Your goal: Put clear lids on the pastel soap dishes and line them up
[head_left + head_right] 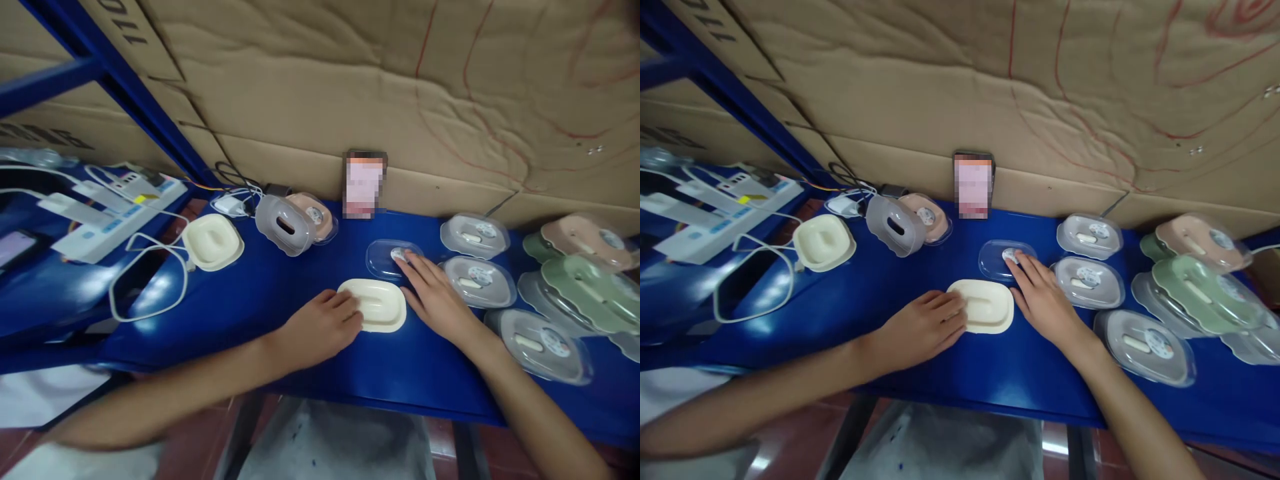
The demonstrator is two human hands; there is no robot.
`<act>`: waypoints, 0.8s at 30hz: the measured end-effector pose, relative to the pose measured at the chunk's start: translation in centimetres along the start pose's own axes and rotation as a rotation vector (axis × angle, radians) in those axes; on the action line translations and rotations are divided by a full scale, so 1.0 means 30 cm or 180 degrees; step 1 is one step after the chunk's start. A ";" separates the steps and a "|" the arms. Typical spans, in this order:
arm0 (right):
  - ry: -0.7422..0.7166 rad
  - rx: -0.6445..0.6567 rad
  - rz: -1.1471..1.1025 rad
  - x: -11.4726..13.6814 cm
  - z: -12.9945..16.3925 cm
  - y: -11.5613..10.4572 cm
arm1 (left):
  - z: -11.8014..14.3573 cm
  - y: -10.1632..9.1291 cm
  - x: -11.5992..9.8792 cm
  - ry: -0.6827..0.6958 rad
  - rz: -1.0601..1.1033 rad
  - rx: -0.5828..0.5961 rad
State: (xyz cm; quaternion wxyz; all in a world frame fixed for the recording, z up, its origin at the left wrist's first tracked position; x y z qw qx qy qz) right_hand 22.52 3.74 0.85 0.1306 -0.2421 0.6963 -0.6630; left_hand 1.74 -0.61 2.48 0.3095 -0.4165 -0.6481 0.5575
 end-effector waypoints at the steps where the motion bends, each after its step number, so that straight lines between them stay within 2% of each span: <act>1: 0.0019 -0.0035 0.0071 -0.001 -0.002 0.007 | -0.027 0.008 0.014 0.0136 -0.0051 0.0070; 5: 0.0009 -0.0068 0.0237 0.002 -0.006 0.036 | -0.068 0.028 0.063 0.0404 -0.0034 -0.0010; 8: -0.0075 -0.0187 0.0155 0.014 -0.002 0.030 | -0.045 -0.002 0.105 0.0468 -0.0141 -0.0257; 11: -0.0345 -0.0312 -0.0060 0.053 0.005 0.005 | -0.006 -0.089 0.209 0.0055 -0.0354 -0.0430; 14: -0.0797 -0.0177 -0.0301 0.118 0.013 -0.003 | 0.047 -0.169 0.365 -0.0700 -0.0482 -0.0258; 17: -0.1092 0.0016 -0.0415 0.168 0.022 0.007 | 0.107 -0.207 0.497 -0.1280 -0.0606 -0.0140; 20: -0.1112 0.0089 -0.0449 0.180 0.024 0.016 | 0.144 -0.206 0.558 -0.1474 -0.0620 -0.0114; 24: -0.1024 0.0108 -0.0500 0.174 0.026 0.018 | 0.159 -0.204 0.559 -0.1491 -0.0754 -0.0112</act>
Point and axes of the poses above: each hand's wrist, its own z-axis away from the middle knuckle, its own y-axis out of the palm, x = y × z, the point moved 7 cm from there along -z, towards the middle knuckle, and after that the axes turned 5 degrees about x, right-handed, at the moved point
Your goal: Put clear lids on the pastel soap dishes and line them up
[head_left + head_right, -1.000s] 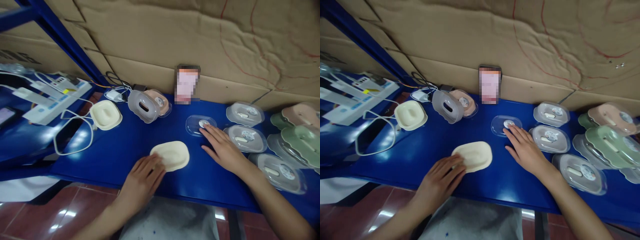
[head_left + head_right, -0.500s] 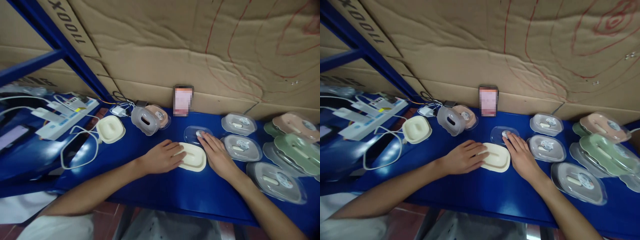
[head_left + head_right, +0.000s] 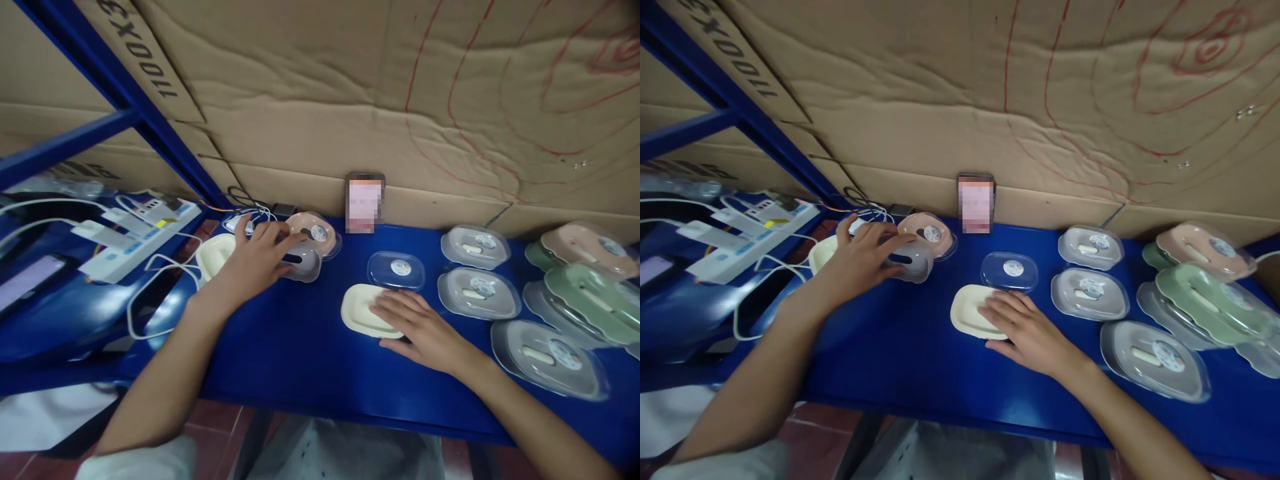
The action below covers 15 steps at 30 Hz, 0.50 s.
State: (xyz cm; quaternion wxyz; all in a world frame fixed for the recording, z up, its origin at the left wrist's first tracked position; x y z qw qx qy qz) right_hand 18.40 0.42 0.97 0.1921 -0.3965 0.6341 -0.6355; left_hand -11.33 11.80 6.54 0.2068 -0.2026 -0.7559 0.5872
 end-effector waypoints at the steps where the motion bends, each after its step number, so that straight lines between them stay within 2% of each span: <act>1: 0.0007 -0.0005 -0.0010 -0.001 0.001 -0.001 | 0.002 -0.001 -0.009 0.0044 -0.0004 0.0041; 5: 0.0020 0.0026 -0.0049 -0.006 -0.002 -0.005 | 0.006 -0.007 -0.087 0.0356 0.0213 0.0156; 9: 0.0023 0.0058 -0.0088 -0.008 -0.007 -0.012 | 0.012 -0.014 -0.225 0.0607 0.0040 -0.0311; 12: 0.0011 -0.0023 -0.0241 -0.002 -0.004 -0.015 | 0.021 0.011 -0.329 0.0777 0.0015 -0.0689; 15: 0.0121 -0.0393 -0.0397 -0.007 0.006 -0.035 | 0.031 0.056 -0.404 0.1054 0.0227 -0.0700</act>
Point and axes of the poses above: each hand's wrist, its own z-axis away from the middle knuckle, its own y-axis out of the palm, x = y × z, the point moved 7 cm from there along -z, towards the middle knuckle, and after that the axes turned 5 degrees about x, right-handed, at the moved point
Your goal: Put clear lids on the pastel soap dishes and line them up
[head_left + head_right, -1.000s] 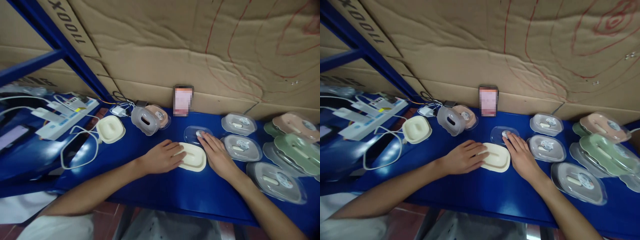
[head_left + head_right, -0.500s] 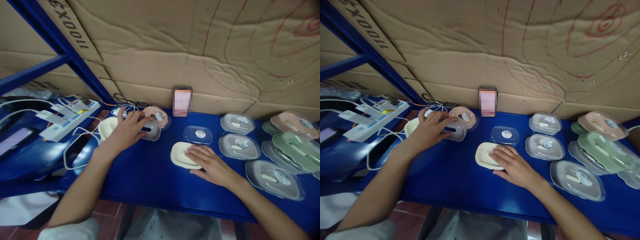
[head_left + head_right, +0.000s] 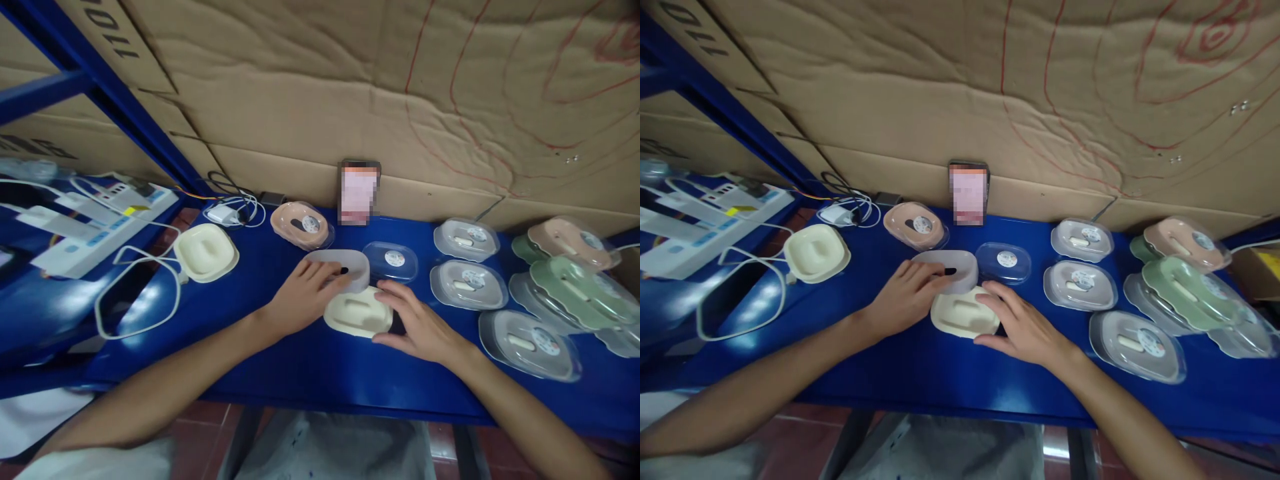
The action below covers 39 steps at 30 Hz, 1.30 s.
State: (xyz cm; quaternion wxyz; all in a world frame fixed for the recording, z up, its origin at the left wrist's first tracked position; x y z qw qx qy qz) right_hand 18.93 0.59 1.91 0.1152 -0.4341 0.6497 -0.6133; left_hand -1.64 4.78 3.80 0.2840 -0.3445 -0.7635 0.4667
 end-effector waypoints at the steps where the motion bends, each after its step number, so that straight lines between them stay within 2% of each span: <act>1: 0.0017 -0.0120 0.0011 -0.001 0.001 -0.009 | 0.001 0.015 -0.019 0.0103 0.0102 0.0081; 3: -0.0013 -0.0185 0.0129 -0.001 -0.002 -0.019 | 0.006 0.039 -0.048 0.0248 0.0311 0.0320; 7: -0.0135 0.0028 0.0321 0.000 -0.016 -0.015 | 0.012 0.050 -0.079 0.0375 0.0702 0.0654; 10: -0.0220 -0.0069 0.0131 0.000 -0.019 -0.024 | 0.010 0.044 -0.073 0.0499 0.0980 0.0642; 15: -0.0288 -0.0357 -0.0255 -0.009 -0.004 -0.063 | 0.012 0.026 -0.013 0.0669 0.1488 0.0443; 18: -0.0270 -0.0410 -0.0269 -0.011 0.003 -0.088 | 0.014 0.004 -0.001 0.0738 0.1410 0.0283; 24: -0.0462 -0.0394 0.0232 0.044 -0.001 -0.089 | 0.010 -0.055 -0.045 0.0887 0.1135 0.0089; 30: -0.0753 -0.0261 0.0521 0.113 -0.008 -0.033 | 0.013 -0.037 -0.066 0.0926 0.1011 0.0356; 39: -0.0810 -0.0078 0.0888 0.122 -0.028 0.017 | 0.018 0.008 -0.082 0.1067 0.0816 0.0719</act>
Point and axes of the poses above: each hand's wrist, its own z-axis away from the middle knuckle, its own y-axis out of the palm, x = y × z, the point moved 7 cm from there along -z, towards the middle knuckle, and after that the axes turned 5 degrees about x, right-handed, at the moved point
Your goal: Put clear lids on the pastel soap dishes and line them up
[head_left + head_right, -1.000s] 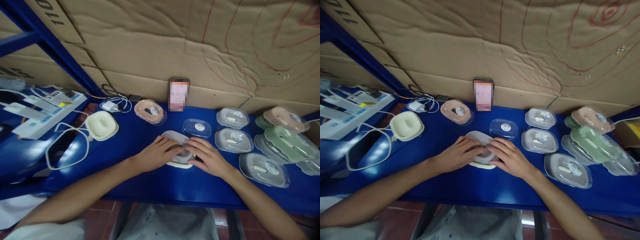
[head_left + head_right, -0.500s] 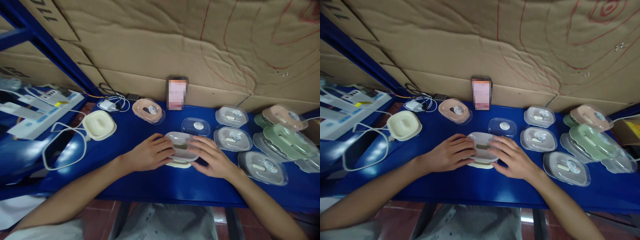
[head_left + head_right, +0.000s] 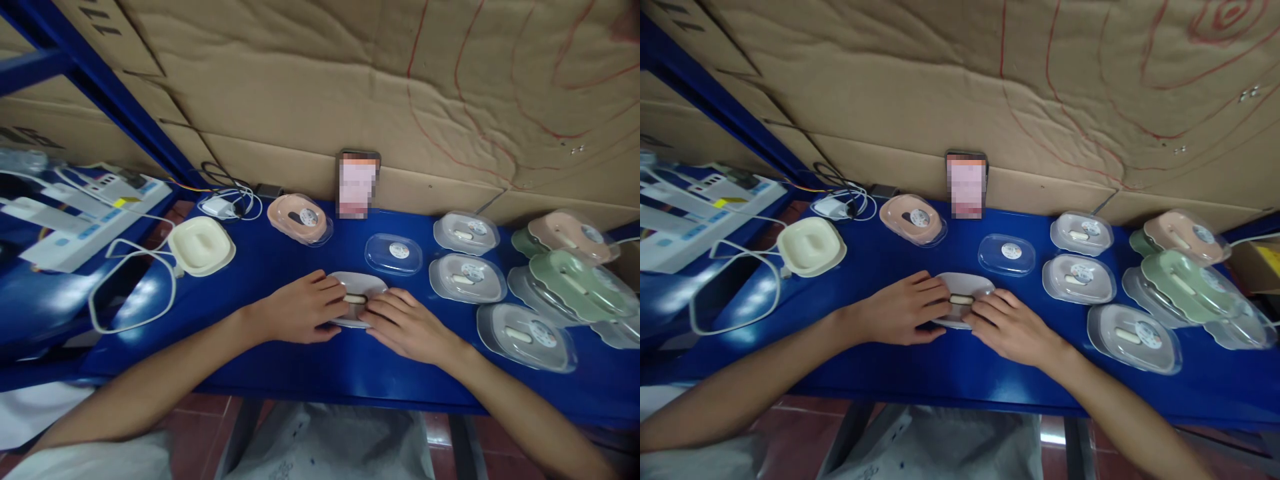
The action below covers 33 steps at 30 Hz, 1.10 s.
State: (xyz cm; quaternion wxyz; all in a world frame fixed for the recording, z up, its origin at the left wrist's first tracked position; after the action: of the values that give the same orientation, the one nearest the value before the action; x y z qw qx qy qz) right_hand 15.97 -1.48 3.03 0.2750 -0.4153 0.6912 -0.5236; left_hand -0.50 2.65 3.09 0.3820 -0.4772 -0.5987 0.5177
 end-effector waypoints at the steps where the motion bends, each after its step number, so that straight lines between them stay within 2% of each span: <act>1: 0.0010 0.0008 0.0004 -0.005 0.001 0.001 | 0.000 0.005 0.003 -0.0006 -0.0046 0.0025; 6: 0.0179 -0.0012 -0.0195 -0.054 0.020 0.001 | 0.001 0.016 0.014 -0.0048 -0.0084 0.0037; 11: 0.1289 -0.0023 0.0196 -0.184 0.071 0.026 | 0.013 -0.006 0.040 -0.0223 0.0045 -0.0010; 13: 0.1501 0.0087 0.0377 -0.214 0.086 0.041 | 0.019 -0.015 0.059 -0.0360 0.0066 0.0012; 16: 0.1551 0.0091 0.0449 -0.229 0.094 0.049 | 0.026 -0.022 0.082 -0.0524 0.0050 0.0034; 21: 0.1686 -0.0165 0.0440 -0.238 0.098 0.037 | 0.041 -0.030 0.105 -0.0595 0.0004 -0.0006; 27: 0.1737 -0.0738 0.0259 -0.238 0.103 -0.020 | 0.057 -0.039 0.151 -0.0677 0.0195 -0.0153; 30: 0.1524 -0.0931 -0.0021 -0.208 0.092 -0.039 | 0.056 -0.023 0.154 -0.0637 0.0342 -0.0419; 33: 0.1155 -0.0828 -0.0220 -0.159 0.067 -0.031 | 0.051 0.006 0.148 -0.0725 0.0555 -0.0651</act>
State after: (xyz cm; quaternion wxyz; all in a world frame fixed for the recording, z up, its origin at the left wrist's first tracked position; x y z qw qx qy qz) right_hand 20.27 1.52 3.05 0.0722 -0.3697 0.7764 -0.5053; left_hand -3.03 6.54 2.48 0.2148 -0.5019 -0.6439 0.5360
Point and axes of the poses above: each hand's wrist, its own z-axis away from the middle knuckle, its own y-axis out of the palm, x = y × z, the point moved 7 cm from there along -z, towards the middle knuckle, and after that the axes turned 5 degrees about x, right-handed, at the moved point
